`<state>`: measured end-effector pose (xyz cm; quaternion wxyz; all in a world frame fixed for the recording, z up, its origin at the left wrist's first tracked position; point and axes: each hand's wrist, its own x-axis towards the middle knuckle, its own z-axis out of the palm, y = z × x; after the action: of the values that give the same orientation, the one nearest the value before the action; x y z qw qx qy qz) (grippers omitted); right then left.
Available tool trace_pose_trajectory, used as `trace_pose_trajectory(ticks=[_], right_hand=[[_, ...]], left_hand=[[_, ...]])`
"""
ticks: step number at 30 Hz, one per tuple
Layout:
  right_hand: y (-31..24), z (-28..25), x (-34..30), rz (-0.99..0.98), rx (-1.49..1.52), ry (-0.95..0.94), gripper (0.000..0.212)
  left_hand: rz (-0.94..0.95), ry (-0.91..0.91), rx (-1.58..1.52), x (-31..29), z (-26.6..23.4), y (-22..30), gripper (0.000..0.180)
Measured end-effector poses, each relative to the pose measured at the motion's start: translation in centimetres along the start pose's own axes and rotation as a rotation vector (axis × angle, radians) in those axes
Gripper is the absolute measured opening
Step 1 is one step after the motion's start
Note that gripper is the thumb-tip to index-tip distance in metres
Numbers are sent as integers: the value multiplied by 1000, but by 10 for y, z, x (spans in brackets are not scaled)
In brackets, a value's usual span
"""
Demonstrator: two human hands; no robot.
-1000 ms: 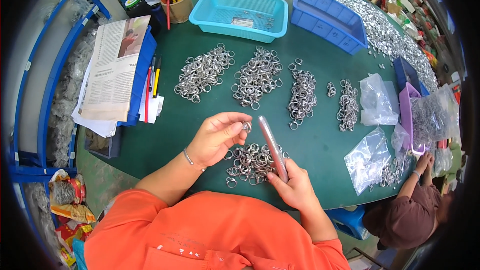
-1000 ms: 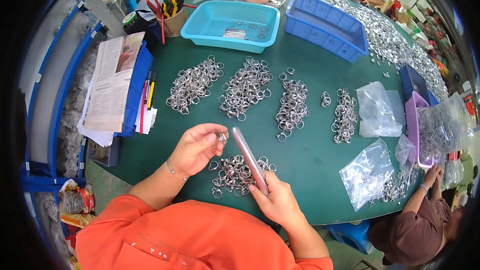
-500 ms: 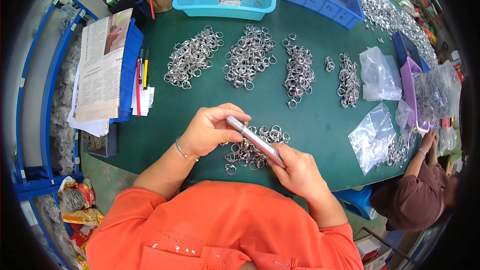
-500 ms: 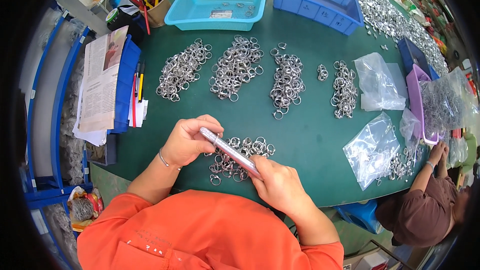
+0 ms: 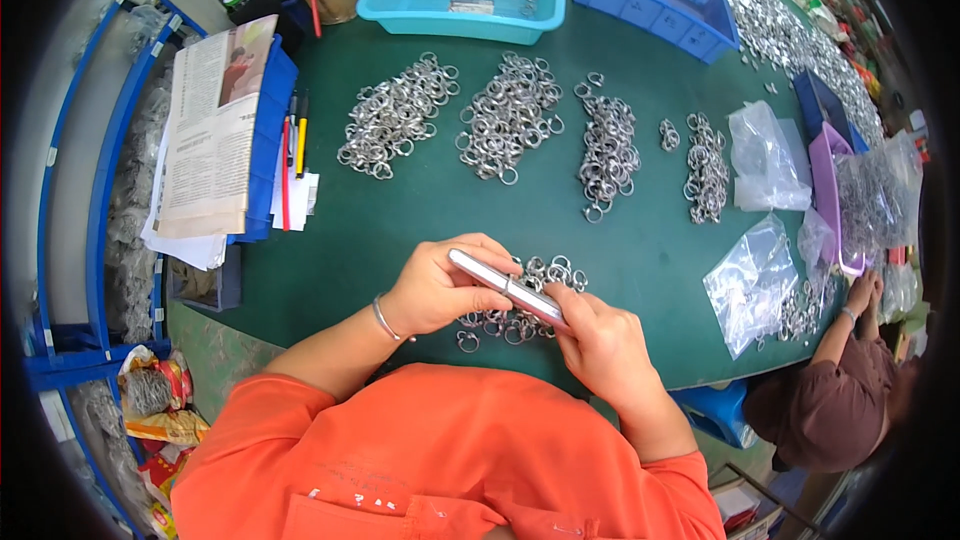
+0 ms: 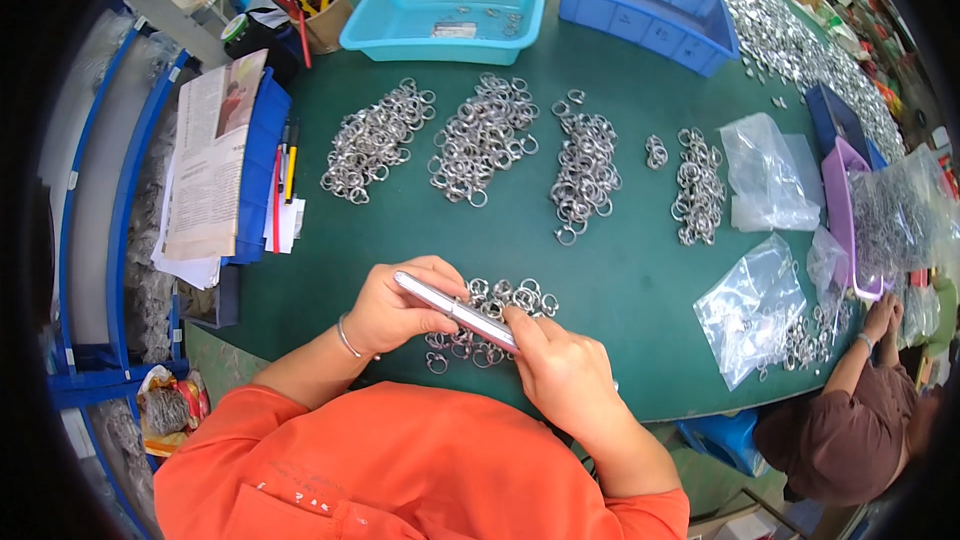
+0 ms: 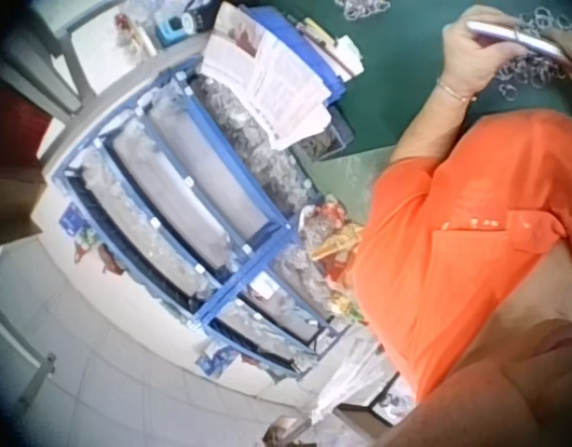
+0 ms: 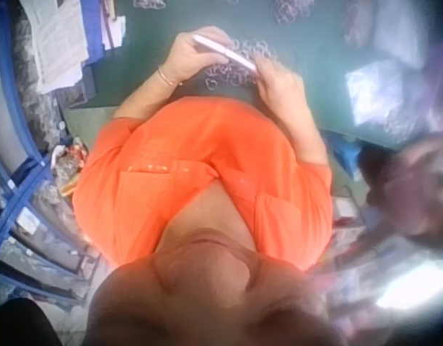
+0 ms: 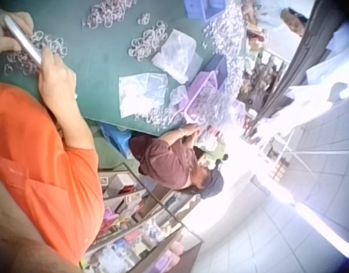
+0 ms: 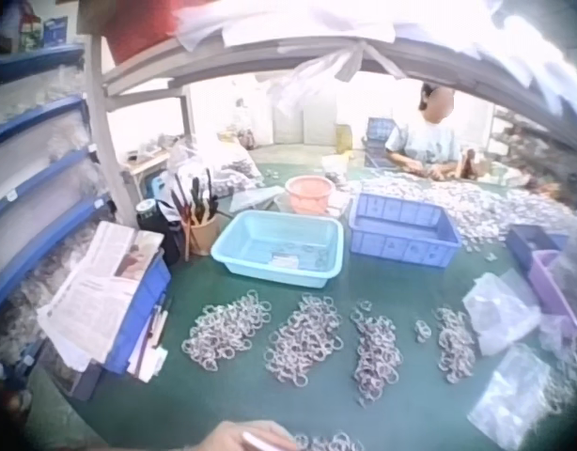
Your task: The person holds a metal mandrel and repeatedly slides small metal rings onto it, removing them and placing them into groups on a table.
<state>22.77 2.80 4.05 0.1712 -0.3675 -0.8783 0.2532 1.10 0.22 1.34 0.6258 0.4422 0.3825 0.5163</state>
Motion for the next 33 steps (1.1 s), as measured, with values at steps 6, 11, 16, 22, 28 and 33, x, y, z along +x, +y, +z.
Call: trace_pose_trajectory(ticks=[6, 11, 16, 22, 28, 33], right_hand=[[-2, -1, -5, 198, 182, -61, 31], [8, -3, -20, 311, 217, -90, 29], [7, 0, -26, 342, 287, -8, 30], [4, -6, -29, 398, 260, -23, 28], [7, -7, -30, 426, 269, -38, 27], [-2, -10, -31, 460, 327, -77, 28]], left_hand=[[-10, 334, -357, 6, -14, 4, 19], [67, 576, 168, 12, -72, 25, 10], [83, 794, 778, 5, -121, 24, 1], [224, 818, 1274, 3, -136, 7, 5], [28, 12, 913, -6, -52, 23, 23], [48, -53, 978, -18, -34, 1, 25]])
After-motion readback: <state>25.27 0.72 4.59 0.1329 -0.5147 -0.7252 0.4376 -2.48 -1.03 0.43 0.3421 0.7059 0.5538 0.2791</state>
